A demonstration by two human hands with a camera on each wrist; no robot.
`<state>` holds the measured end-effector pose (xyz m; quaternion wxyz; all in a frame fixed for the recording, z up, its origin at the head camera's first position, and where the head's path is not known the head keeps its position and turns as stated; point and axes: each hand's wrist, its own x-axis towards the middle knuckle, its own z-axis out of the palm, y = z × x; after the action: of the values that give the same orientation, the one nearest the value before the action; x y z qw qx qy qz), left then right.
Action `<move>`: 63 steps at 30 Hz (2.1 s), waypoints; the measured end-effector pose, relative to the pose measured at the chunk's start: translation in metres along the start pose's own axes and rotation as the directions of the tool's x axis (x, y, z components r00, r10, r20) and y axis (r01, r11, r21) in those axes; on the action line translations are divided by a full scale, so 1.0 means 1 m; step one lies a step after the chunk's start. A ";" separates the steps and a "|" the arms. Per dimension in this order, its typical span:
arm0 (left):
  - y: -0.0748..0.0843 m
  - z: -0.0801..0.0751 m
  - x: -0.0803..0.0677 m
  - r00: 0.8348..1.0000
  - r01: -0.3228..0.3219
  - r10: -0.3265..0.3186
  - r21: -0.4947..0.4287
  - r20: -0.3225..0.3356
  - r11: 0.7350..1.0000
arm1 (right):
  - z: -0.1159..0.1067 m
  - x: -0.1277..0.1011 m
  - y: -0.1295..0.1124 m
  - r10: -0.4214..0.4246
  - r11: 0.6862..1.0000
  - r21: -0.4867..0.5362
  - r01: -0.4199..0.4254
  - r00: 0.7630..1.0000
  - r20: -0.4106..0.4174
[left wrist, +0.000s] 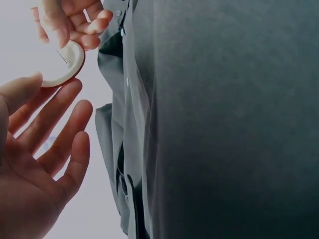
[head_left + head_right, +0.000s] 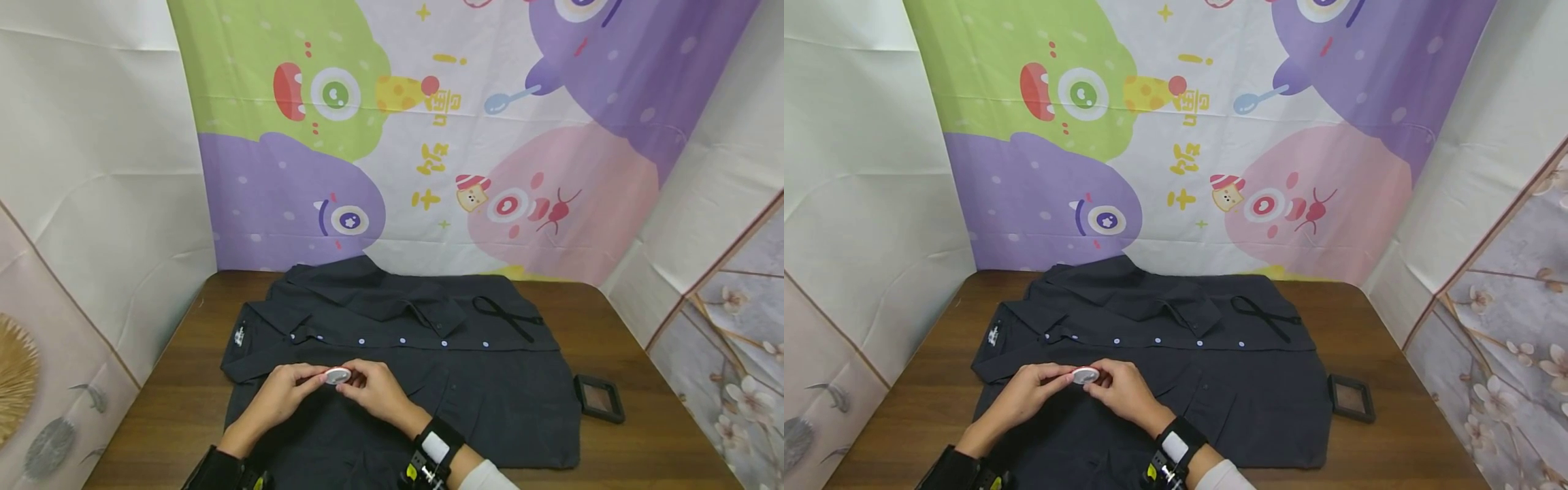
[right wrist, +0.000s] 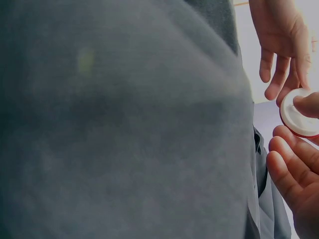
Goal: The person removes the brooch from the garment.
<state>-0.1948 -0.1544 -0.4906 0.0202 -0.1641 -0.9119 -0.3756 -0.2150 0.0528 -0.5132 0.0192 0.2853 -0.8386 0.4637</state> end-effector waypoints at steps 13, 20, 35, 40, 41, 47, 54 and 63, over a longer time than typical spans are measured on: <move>0.001 0.000 -0.001 0.999 -0.038 0.039 0.014 -0.015 0.999 | -0.001 -0.001 -0.002 -0.010 1.000 -0.021 0.009 1.000 -0.021; -0.001 0.002 -0.003 0.994 -0.101 0.103 0.036 -0.047 0.994 | 0.001 -0.002 -0.003 -0.045 0.998 -0.035 0.044 0.998 -0.040; -0.002 0.003 -0.004 0.986 -0.151 0.156 0.088 -0.054 0.985 | 0.001 -0.003 -0.001 -0.058 0.995 -0.088 0.055 0.998 -0.029; -0.002 0.003 -0.004 0.978 -0.192 0.200 0.115 -0.063 0.975 | 0.001 -0.002 0.000 -0.047 0.994 -0.097 0.044 0.999 -0.025; -0.002 0.003 -0.004 0.976 -0.199 0.207 0.122 -0.065 0.973 | 0.001 -0.002 0.000 -0.047 0.994 -0.097 0.044 0.999 -0.025; -0.001 0.001 -0.004 0.967 -0.233 0.246 0.150 -0.069 0.961 | 0.000 0.000 -0.001 -0.042 0.995 -0.096 0.040 0.999 -0.023; 0.000 0.000 -0.002 0.955 -0.270 0.286 0.167 -0.078 0.948 | -0.001 0.002 -0.002 -0.045 0.993 -0.115 0.041 0.998 -0.031; -0.001 0.000 -0.001 0.946 -0.297 0.312 0.159 -0.083 0.942 | -0.001 0.003 -0.001 -0.067 0.990 -0.123 0.062 0.997 -0.037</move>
<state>-0.1941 -0.1552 -0.4911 0.1388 -0.2810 -0.8979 -0.3092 -0.2171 0.0524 -0.5111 0.0686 0.3009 -0.8552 0.4164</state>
